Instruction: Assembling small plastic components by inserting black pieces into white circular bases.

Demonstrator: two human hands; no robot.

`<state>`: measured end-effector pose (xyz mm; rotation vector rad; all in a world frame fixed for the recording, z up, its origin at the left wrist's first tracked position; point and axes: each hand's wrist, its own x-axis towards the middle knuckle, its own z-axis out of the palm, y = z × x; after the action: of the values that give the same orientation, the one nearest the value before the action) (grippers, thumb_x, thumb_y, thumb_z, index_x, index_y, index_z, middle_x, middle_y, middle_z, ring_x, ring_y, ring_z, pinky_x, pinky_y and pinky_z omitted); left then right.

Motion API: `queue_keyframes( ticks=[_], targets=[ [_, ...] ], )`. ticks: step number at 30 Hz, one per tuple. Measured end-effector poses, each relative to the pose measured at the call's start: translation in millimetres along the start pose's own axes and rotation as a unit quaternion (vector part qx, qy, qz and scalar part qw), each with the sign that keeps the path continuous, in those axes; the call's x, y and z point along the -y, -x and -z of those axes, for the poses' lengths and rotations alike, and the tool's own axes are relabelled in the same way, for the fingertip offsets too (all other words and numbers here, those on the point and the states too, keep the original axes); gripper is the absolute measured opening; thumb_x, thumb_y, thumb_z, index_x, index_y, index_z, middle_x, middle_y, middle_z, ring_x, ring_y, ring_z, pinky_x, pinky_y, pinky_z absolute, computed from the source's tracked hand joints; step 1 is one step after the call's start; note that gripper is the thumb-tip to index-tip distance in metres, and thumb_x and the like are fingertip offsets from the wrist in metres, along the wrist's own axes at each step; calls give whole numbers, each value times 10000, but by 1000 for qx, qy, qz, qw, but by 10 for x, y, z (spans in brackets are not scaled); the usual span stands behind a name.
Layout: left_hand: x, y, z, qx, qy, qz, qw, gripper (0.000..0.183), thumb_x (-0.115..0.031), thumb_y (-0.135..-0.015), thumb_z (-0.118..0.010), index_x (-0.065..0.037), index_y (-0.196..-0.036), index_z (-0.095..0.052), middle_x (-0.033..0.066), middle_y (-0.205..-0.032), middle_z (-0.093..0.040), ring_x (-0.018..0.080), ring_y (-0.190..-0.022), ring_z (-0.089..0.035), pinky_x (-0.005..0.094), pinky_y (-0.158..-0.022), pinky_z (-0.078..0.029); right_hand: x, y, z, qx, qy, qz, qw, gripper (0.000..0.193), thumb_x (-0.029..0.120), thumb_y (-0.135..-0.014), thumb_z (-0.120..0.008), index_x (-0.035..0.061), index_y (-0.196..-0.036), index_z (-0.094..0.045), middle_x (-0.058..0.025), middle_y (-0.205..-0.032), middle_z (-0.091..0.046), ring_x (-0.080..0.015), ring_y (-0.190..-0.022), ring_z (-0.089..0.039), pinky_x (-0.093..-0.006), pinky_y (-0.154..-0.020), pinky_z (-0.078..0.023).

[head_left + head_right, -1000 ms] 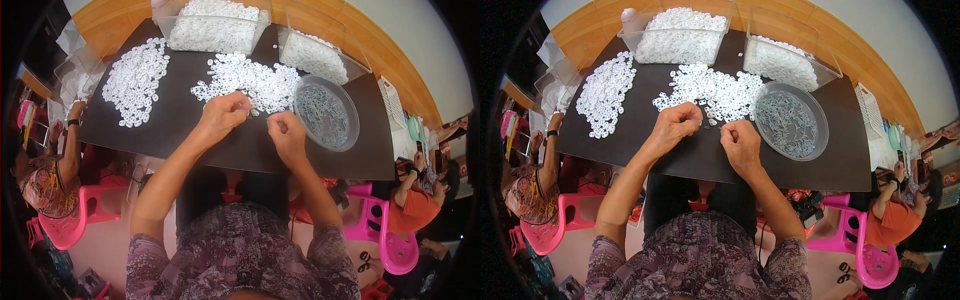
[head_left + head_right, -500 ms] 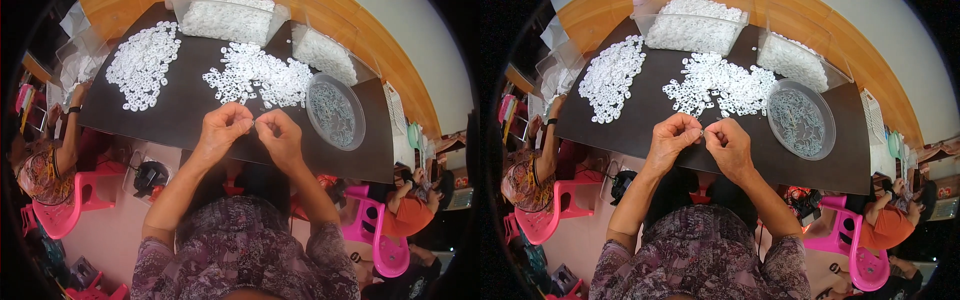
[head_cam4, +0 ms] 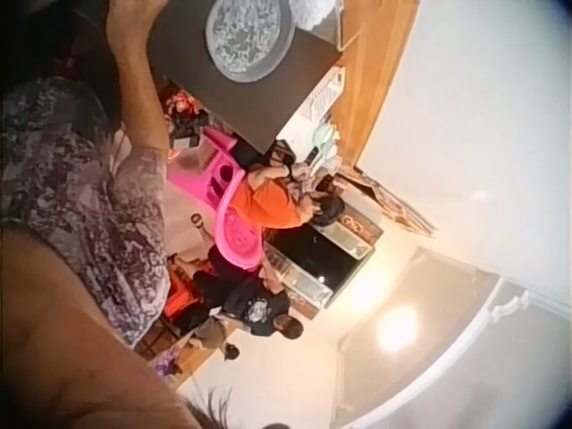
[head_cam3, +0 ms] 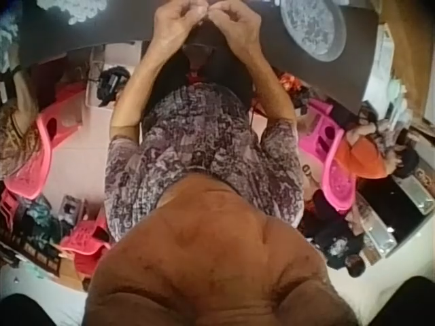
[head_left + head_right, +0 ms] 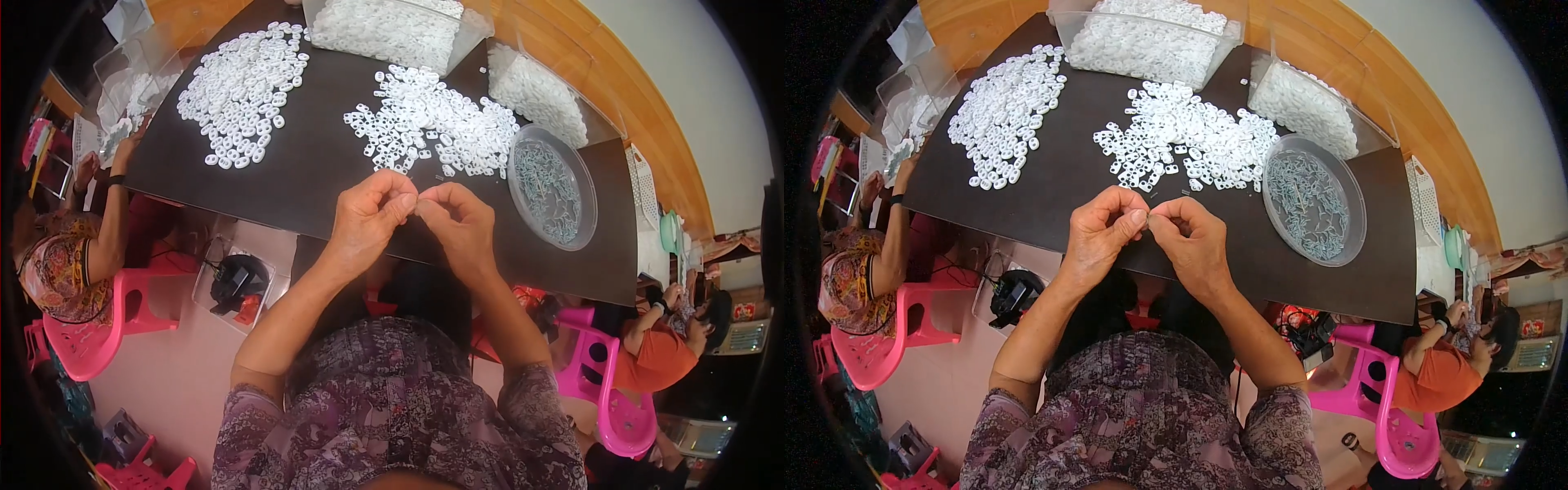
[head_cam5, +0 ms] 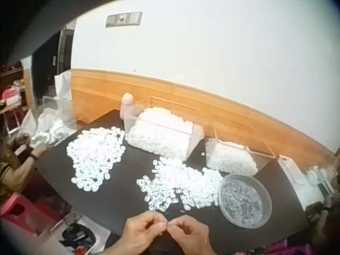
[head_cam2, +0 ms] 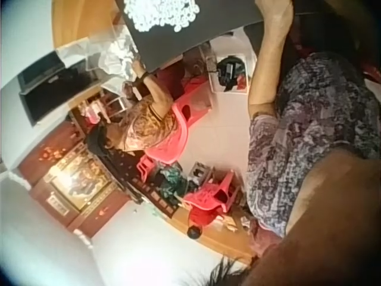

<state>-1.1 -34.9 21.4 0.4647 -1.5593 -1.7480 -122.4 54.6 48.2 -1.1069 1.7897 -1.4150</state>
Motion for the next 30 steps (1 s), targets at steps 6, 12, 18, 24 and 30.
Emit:
queue_keyframes(
  ticks=[6, 12, 18, 24, 30],
  targets=[
    [12, 33, -21, -8, -53, -18, 998, 108, -112, -899, -579, -5, -886, -572, -8, -736, -550, 52, -654, -484, 199, -579, -411, -14, 20, -27, -8, -159, -48, 986, 106, 59, -806, -632, -27, -869, -632, -25, -792, -622, -62, -697, -531, -196, -633, -421],
    [-23, 59, -43, -10, -12, 9, 1000, 144, -136, -894, -600, -7, -959, -586, -23, -762, -537, 44, -672, -467, 183, -582, -394, -36, 29, -65, -39, -181, -48, 982, 107, 50, -789, -638, -23, -867, -631, -21, -779, -615, -64, -676, -521, -197, -618, -410],
    [44, 65, -25, -38, -39, -35, 998, 158, -89, -867, -624, -4, -1000, -613, -37, -773, -544, 34, -683, -469, 183, -590, -398, -66, 47, -121, -53, -146, -40, 987, 98, 77, -811, -642, -7, -859, -628, -1, -776, -603, -50, -681, -514, -189, -615, -402],
    [60, 109, 2, -39, 31, 43, 998, 140, -104, -880, -609, -15, -989, -604, -36, -774, -549, 32, -674, -466, 176, -581, -392, -59, 79, -167, -68, -84, -2, 994, 72, 62, -824, -635, -1, -859, -629, 14, -792, -601, -34, -704, -516, -180, -623, -408],
    [-33, 113, 16, -24, 61, 102, 993, 108, -133, -904, -578, -31, -938, -591, -24, -763, -559, 36, -652, -479, 163, -554, -386, -81, 52, -72, -49, -119, -21, 991, 62, 37, -809, -640, -8, -852, -634, 0, -807, -621, -52, -729, -547, -184, -660, -427]
  ],
)
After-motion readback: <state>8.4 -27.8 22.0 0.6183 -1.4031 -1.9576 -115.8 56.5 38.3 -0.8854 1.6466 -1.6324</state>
